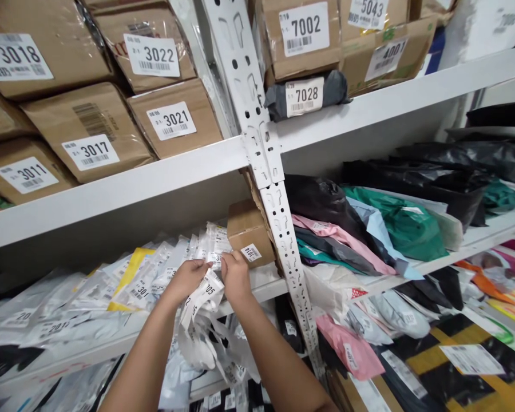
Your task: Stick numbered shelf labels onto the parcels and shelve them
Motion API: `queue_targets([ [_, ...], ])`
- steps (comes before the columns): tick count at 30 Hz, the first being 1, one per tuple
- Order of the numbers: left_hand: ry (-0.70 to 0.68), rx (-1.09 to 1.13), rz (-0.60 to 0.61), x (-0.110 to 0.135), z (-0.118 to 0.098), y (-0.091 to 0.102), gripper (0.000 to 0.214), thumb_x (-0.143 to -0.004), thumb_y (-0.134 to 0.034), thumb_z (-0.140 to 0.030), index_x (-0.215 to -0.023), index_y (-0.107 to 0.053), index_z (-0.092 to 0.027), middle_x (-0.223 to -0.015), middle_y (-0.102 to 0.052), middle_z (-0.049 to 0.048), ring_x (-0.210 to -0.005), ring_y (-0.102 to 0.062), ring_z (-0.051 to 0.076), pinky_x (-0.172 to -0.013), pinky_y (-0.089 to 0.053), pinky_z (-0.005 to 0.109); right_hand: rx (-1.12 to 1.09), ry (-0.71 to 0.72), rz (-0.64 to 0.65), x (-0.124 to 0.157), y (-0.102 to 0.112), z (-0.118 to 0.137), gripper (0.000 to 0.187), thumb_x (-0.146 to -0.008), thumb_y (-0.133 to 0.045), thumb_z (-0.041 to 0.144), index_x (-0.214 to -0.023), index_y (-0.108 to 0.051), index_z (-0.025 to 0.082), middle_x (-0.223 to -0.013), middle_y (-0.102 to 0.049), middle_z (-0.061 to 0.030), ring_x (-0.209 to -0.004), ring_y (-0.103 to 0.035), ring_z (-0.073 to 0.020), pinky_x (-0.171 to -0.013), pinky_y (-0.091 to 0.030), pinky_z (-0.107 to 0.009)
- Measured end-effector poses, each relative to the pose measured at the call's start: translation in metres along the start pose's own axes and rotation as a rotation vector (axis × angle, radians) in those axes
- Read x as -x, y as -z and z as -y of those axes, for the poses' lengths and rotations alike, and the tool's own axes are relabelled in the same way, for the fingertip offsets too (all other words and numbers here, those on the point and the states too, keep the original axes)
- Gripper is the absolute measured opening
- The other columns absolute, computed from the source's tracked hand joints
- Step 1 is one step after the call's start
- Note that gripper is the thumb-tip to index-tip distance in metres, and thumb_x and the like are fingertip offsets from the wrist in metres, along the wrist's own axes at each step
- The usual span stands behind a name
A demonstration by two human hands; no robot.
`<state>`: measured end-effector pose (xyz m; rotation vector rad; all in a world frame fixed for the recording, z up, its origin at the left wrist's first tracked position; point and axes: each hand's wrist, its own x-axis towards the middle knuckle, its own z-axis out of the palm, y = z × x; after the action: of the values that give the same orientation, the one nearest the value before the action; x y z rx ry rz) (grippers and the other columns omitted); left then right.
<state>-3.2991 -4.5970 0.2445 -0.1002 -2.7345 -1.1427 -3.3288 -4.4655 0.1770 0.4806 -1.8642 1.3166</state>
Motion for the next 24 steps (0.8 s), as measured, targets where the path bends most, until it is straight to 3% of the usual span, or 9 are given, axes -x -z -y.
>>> queue_targets([
  [3, 0.003, -0.047, -0.028, 0.0, 0.002, -0.001, 0.04, -0.079, -0.047, -0.049, -0.061, -0.062, -0.016, -0.057, -0.062, 0.0014, -0.062, -0.055, 0.018, -0.056, -0.037, 0.025, -0.069, -0.017, 0.014, 0.0, 0.001, -0.001, 0.027, -0.088, -0.05, 0.018, -0.107, -0.069, 0.017, -0.089, -0.064, -0.0092, -0.08, -0.063, -0.0197, -0.078, -0.049, -0.03],
  [7, 0.02, -0.05, -0.05, 0.0, 0.007, -0.002, 0.038, -0.078, -0.047, -0.047, -0.061, -0.062, -0.017, -0.055, -0.061, 0.0012, -0.057, -0.052, 0.018, -0.054, -0.034, 0.025, -0.162, -0.137, -0.016, 0.001, -0.003, -0.003, 0.043, -0.083, -0.057, 0.017, -0.125, -0.057, 0.023, -0.084, -0.065, -0.0035, -0.071, -0.062, -0.0178, -0.071, -0.05, -0.03],
  [12, 0.026, -0.063, -0.088, 0.001, 0.011, -0.004, 0.037, -0.078, -0.047, -0.045, -0.056, -0.057, -0.017, -0.052, -0.057, 0.001, -0.056, -0.05, 0.017, -0.054, -0.033, 0.025, -0.07, -0.243, -0.048, 0.009, -0.005, -0.001, 0.033, -0.08, -0.066, 0.027, -0.111, -0.059, 0.023, -0.087, -0.068, -0.0039, -0.068, -0.064, -0.0186, -0.068, -0.05, -0.031],
  [15, 0.013, -0.062, -0.1, 0.001, 0.01, -0.004, 0.038, -0.078, -0.048, -0.045, -0.053, -0.053, -0.018, -0.05, -0.054, -0.0001, -0.056, -0.049, 0.016, -0.054, -0.032, 0.025, 0.021, -0.115, -0.067, 0.011, -0.001, 0.0, 0.019, -0.084, -0.061, 0.028, -0.102, -0.064, 0.022, -0.096, -0.068, -0.0075, -0.085, -0.064, -0.0218, -0.077, -0.049, -0.033],
  [18, 0.0, -0.05, -0.102, 0.001, 0.007, -0.002, 0.038, -0.079, -0.048, -0.045, -0.054, -0.053, -0.017, -0.051, -0.053, -0.0006, -0.058, -0.049, 0.016, -0.055, -0.033, 0.024, -0.069, 0.156, 0.121, 0.009, 0.007, -0.002, 0.027, -0.086, -0.054, 0.017, -0.109, -0.068, 0.024, -0.11, -0.068, -0.0082, -0.104, -0.059, -0.0232, -0.09, -0.046, -0.038],
  [20, -0.001, -0.049, -0.114, 0.008, 0.005, -0.001, 0.041, -0.081, -0.048, -0.049, -0.056, -0.055, -0.017, -0.052, -0.053, -0.0008, -0.058, -0.048, 0.015, -0.056, -0.033, 0.024, -0.183, 0.203, 0.211, 0.011, 0.017, -0.003, 0.035, -0.085, -0.051, 0.013, -0.113, -0.067, 0.026, -0.116, -0.068, -0.0067, -0.11, -0.057, -0.0236, -0.096, -0.044, -0.041],
  [24, -0.024, -0.004, -0.254, 0.043, 0.008, -0.008, 0.046, -0.083, -0.049, -0.057, -0.068, -0.063, -0.016, -0.058, -0.058, -0.0014, -0.057, -0.049, 0.014, -0.055, -0.034, 0.023, -0.541, -0.113, 0.146, 0.037, 0.049, 0.004, 0.033, -0.09, -0.049, 0.026, -0.121, -0.062, 0.026, -0.115, -0.067, -0.0081, -0.107, -0.061, -0.0234, -0.093, -0.047, -0.041],
])
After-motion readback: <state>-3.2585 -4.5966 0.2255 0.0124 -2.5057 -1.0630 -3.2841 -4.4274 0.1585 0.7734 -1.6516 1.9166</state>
